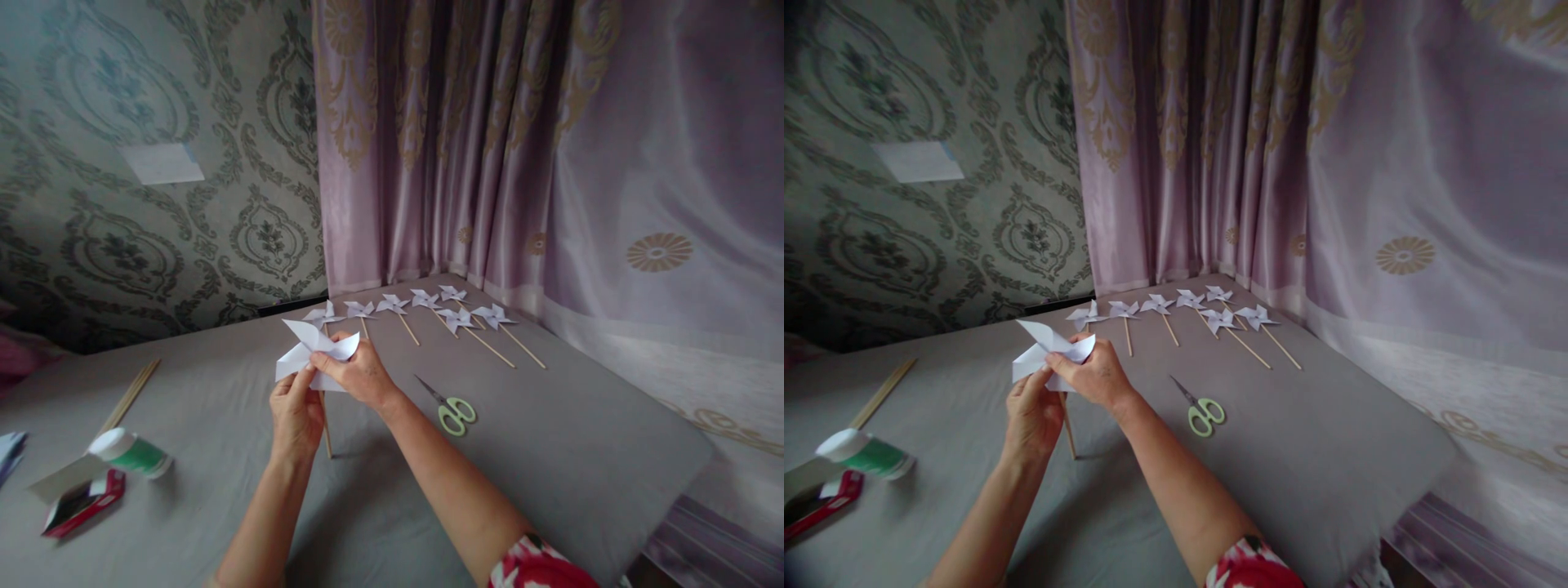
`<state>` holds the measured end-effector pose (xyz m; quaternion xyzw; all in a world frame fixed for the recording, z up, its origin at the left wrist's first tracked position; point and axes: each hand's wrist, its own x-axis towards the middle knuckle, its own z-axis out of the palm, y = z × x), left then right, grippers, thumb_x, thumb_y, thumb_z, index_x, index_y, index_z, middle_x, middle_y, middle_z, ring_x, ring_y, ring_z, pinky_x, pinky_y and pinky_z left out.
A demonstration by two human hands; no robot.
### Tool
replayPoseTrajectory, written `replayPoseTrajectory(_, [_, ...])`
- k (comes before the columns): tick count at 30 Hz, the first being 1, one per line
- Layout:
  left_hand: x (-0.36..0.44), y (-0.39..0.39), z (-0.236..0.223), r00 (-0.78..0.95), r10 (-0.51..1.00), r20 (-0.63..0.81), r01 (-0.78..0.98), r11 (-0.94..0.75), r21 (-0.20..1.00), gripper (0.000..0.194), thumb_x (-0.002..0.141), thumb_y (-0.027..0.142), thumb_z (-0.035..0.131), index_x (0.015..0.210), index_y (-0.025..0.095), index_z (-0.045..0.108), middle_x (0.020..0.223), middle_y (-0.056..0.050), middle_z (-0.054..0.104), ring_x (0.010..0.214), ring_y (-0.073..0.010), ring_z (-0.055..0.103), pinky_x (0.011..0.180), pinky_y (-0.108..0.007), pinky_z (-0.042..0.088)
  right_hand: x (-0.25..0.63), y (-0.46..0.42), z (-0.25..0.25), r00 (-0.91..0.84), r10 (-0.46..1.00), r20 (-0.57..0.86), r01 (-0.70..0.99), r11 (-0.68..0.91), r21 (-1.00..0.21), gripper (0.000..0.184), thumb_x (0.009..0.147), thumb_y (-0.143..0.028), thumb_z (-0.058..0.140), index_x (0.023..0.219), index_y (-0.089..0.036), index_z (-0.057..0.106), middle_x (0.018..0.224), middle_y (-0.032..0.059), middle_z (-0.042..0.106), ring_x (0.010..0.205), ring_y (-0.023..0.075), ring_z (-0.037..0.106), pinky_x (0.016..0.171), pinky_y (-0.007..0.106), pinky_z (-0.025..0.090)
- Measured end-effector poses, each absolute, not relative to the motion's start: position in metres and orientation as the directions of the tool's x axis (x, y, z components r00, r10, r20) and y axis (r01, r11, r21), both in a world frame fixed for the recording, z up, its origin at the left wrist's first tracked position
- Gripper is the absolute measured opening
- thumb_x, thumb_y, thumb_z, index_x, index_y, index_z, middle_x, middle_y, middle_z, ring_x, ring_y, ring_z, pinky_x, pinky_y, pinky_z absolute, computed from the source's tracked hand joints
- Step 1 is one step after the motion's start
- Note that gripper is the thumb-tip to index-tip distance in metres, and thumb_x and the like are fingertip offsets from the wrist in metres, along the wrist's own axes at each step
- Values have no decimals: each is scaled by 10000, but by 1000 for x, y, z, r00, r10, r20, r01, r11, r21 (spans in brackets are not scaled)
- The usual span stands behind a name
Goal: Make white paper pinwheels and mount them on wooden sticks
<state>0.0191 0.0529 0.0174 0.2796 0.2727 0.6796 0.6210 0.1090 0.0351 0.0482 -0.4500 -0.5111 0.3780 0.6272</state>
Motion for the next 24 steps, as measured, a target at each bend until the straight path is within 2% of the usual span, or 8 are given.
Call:
replayPoseTrajectory(8, [21, 53, 12, -94, 995, 40, -681, -93, 726, 266, 437, 241, 847, 588, 119, 667, 656, -17, 701, 592, -100, 632, 619, -189, 502, 112, 33, 52, 168, 927, 337, 63, 331, -942, 230, 668, -351, 643, 611, -197, 483, 545, -59, 494, 520, 98, 474, 520, 225, 390])
replayPoseTrajectory(16, [23, 48, 11, -82, 997, 16, -709, -69, 702, 284, 418, 253, 858, 597, 116, 687, 639, -19, 696, 584, -98, 624, 621, -190, 484, 116, 30, 49, 142, 917, 372, 139, 353, -925, 210, 708, -341, 632, 654, -189, 496, 567, -55, 506, 509, 94, 458, 486, 219, 346])
replayPoseTrajectory(24, [24, 49, 5, -79, 997, 21, -716, -72, 695, 291, 435, 268, 857, 624, 115, 696, 670, -29, 702, 611, -108, 626, 651, -210, 479, 115, 33, 41, 147, 912, 382, 165, 358, -919, 213, 718, -362, 636, 688, -181, 527, 601, -34, 546, 539, 108, 482, 507, 229, 367])
